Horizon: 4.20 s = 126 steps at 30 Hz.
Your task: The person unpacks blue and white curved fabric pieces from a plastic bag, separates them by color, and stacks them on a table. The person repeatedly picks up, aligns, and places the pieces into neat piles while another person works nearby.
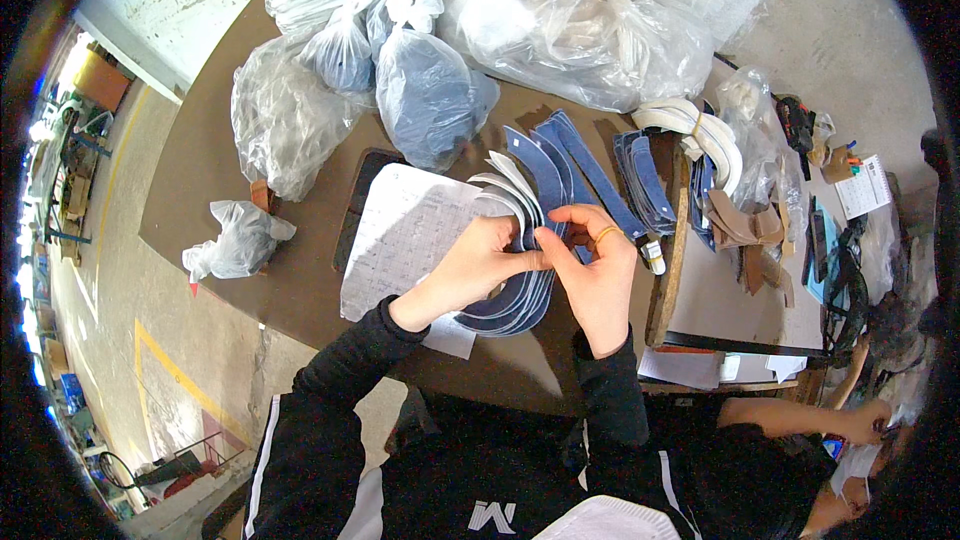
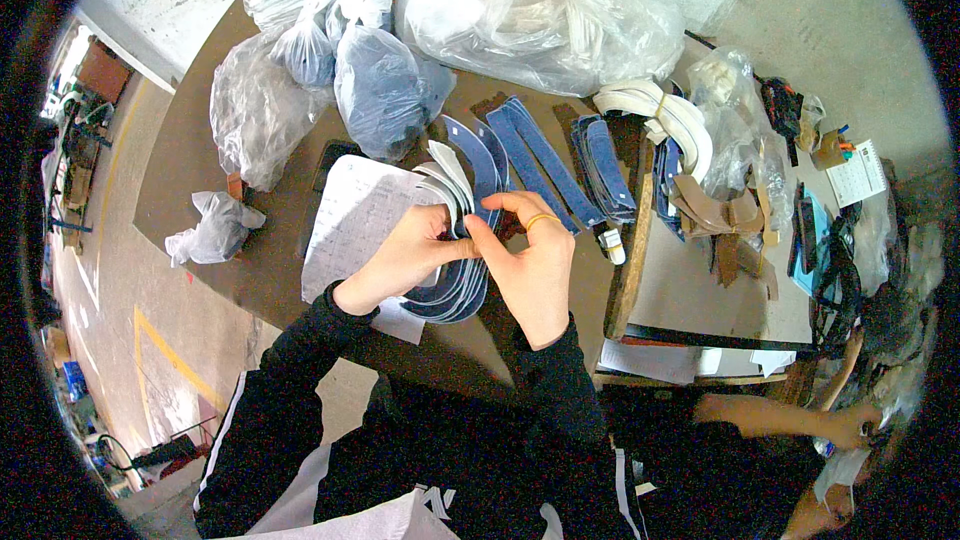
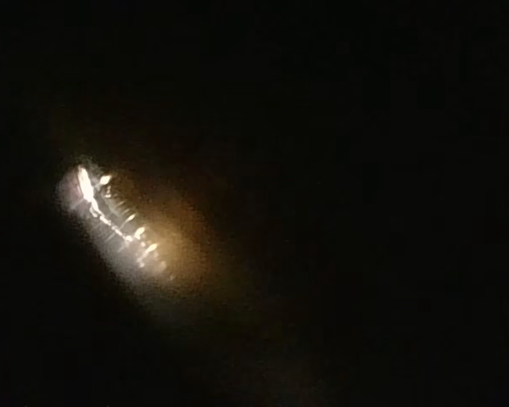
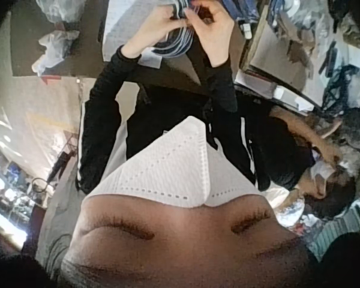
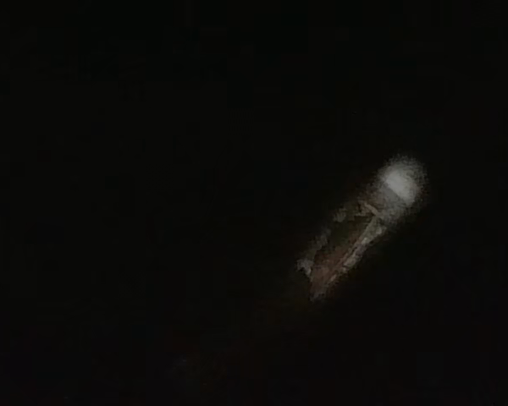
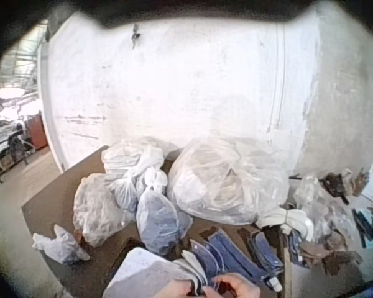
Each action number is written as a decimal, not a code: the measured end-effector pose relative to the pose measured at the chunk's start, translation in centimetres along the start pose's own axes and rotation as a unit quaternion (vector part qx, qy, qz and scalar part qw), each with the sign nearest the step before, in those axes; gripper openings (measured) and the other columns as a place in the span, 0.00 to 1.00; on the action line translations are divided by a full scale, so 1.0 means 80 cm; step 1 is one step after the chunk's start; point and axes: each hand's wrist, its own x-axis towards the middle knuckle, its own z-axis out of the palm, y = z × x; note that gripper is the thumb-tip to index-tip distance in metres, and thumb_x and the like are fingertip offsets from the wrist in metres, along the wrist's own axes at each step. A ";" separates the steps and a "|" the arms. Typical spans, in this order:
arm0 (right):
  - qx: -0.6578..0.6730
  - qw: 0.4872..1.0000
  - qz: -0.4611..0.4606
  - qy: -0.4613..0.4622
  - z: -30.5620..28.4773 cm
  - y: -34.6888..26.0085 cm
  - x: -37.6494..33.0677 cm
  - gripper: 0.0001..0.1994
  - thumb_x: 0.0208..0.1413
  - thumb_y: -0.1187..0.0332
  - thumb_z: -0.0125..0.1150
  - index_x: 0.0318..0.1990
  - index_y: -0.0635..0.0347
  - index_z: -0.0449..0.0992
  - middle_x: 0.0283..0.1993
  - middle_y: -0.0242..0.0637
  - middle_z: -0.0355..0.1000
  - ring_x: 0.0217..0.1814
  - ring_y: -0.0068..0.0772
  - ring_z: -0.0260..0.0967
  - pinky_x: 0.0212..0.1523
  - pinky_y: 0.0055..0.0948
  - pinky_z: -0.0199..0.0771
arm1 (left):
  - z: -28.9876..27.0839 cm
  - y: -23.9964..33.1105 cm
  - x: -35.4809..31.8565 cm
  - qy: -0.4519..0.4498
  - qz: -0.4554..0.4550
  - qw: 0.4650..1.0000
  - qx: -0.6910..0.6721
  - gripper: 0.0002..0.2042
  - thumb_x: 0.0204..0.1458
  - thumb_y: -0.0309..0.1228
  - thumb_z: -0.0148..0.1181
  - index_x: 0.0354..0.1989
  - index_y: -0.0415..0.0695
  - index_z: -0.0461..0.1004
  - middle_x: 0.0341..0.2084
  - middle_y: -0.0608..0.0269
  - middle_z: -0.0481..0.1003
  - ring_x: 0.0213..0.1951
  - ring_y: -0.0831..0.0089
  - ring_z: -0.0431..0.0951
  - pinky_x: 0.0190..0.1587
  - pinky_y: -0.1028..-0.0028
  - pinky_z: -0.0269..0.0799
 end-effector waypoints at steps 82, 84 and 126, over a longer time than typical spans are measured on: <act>-0.256 0.963 0.051 0.065 -0.001 0.023 -0.115 0.22 0.56 0.78 0.56 0.59 0.65 0.67 0.50 0.50 0.65 0.52 0.51 0.65 0.52 0.38 0.67 | -0.044 -0.040 0.027 -0.035 0.271 0.883 0.381 0.16 0.50 0.25 0.59 0.48 0.42 0.67 0.40 0.53 0.72 0.45 0.54 0.72 0.48 0.61 0.67; -0.229 0.968 0.081 0.058 -0.008 0.023 -0.116 0.23 0.56 0.79 0.56 0.60 0.64 0.65 0.50 0.50 0.65 0.51 0.52 0.65 0.52 0.38 0.66 | -0.042 -0.035 0.031 -0.060 0.241 0.904 0.347 0.16 0.49 0.24 0.60 0.46 0.42 0.66 0.39 0.54 0.72 0.43 0.54 0.73 0.48 0.60 0.67; -0.051 0.992 0.115 0.003 -0.069 0.060 -0.158 0.21 0.57 0.79 0.57 0.59 0.65 0.62 0.52 0.41 0.66 0.42 0.29 0.70 0.47 0.28 0.73 | -0.037 -0.016 0.025 -0.224 0.137 0.951 0.162 0.12 0.47 0.28 0.67 0.37 0.38 0.72 0.28 0.60 0.76 0.29 0.67 0.76 0.34 0.69 0.70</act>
